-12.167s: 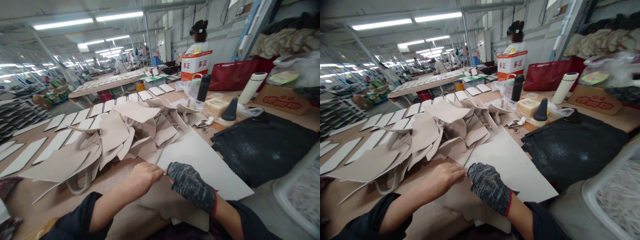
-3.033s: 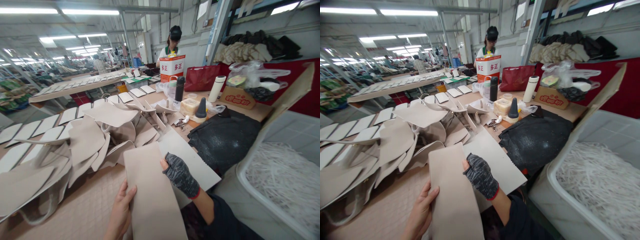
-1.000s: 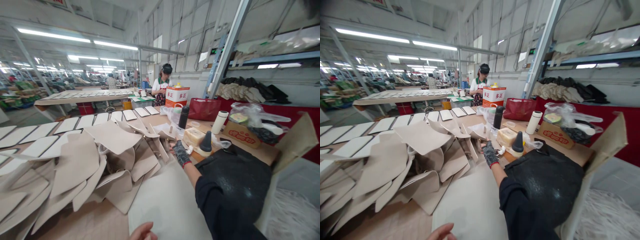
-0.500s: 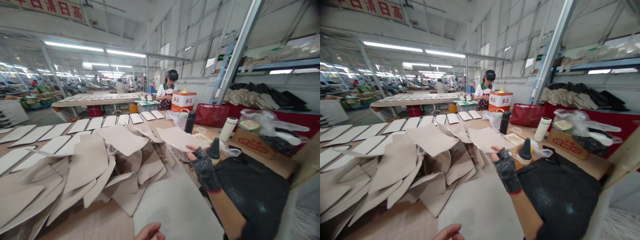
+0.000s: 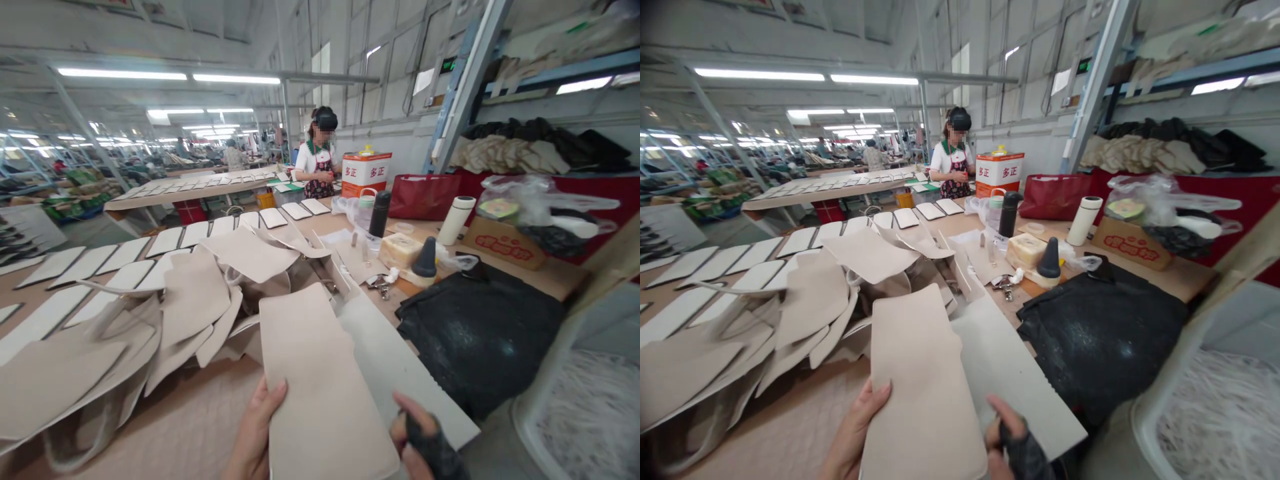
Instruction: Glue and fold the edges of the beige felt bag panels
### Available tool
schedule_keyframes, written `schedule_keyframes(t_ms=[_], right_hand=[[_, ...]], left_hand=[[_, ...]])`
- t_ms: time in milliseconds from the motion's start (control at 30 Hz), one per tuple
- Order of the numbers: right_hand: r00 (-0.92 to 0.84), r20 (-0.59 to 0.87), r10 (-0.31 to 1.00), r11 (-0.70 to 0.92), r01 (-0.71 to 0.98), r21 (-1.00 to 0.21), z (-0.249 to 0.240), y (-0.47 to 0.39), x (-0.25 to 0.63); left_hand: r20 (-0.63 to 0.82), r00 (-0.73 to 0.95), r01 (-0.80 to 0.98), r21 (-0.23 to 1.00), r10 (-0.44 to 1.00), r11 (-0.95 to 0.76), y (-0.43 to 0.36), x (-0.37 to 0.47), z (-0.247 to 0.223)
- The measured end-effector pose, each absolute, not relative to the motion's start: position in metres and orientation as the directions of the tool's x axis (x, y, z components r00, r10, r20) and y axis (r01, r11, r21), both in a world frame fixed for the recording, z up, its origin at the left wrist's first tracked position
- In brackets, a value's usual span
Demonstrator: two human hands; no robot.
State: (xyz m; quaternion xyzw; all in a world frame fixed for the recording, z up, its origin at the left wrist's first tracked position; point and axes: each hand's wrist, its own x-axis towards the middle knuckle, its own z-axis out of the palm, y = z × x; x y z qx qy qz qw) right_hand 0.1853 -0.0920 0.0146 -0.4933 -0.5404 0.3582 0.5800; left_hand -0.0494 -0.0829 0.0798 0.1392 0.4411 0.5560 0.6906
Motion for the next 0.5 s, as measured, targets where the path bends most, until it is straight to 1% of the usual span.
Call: schedule_keyframes(t_ms=[33, 100, 133, 167, 267, 333, 433, 500], right_hand=[[0.203, 0.239, 0.950, 0.225, 0.087, -0.970, 0.019, -0.089, 0.187], [0.253, 0.022, 0.967, 0.034, -0.043, -0.999, 0.031, -0.078, 0.186], [0.229, -0.049, 0.972, -0.027, -0.097, -0.995, 0.038, -0.072, 0.182], [0.195, -0.065, 0.979, -0.041, -0.122, -0.992, 0.044, -0.067, 0.178], [0.078, -0.010, 0.997, -0.005, -0.072, -0.997, 0.057, -0.059, 0.164], [0.024, -0.019, 1.000, -0.017, -0.063, -0.998, 0.060, -0.060, 0.158], [0.051, -0.080, 0.995, -0.074, -0.118, -0.990, 0.054, -0.066, 0.154], [0.087, -0.109, 0.990, -0.095, -0.151, -0.984, 0.045, -0.067, 0.153]], left_hand=[[-0.460, -0.012, -0.638, 0.687, 0.888, 0.348, -0.087, -0.052, 0.078], [-0.468, -0.020, -0.617, 0.701, 0.884, 0.357, -0.093, -0.054, 0.077], [-0.472, -0.020, -0.600, 0.711, 0.881, 0.367, -0.095, -0.055, 0.077], [-0.477, -0.010, -0.578, 0.720, 0.879, 0.384, -0.097, -0.055, 0.078], [-0.470, 0.043, -0.497, 0.755, 0.882, 0.427, -0.103, -0.050, 0.085], [-0.438, 0.049, -0.443, 0.796, 0.898, 0.412, -0.107, -0.044, 0.094], [-0.379, 0.008, -0.358, 0.863, 0.926, 0.356, -0.111, -0.036, 0.110], [-0.369, 0.020, -0.351, 0.868, 0.929, 0.352, -0.113, -0.032, 0.117]])
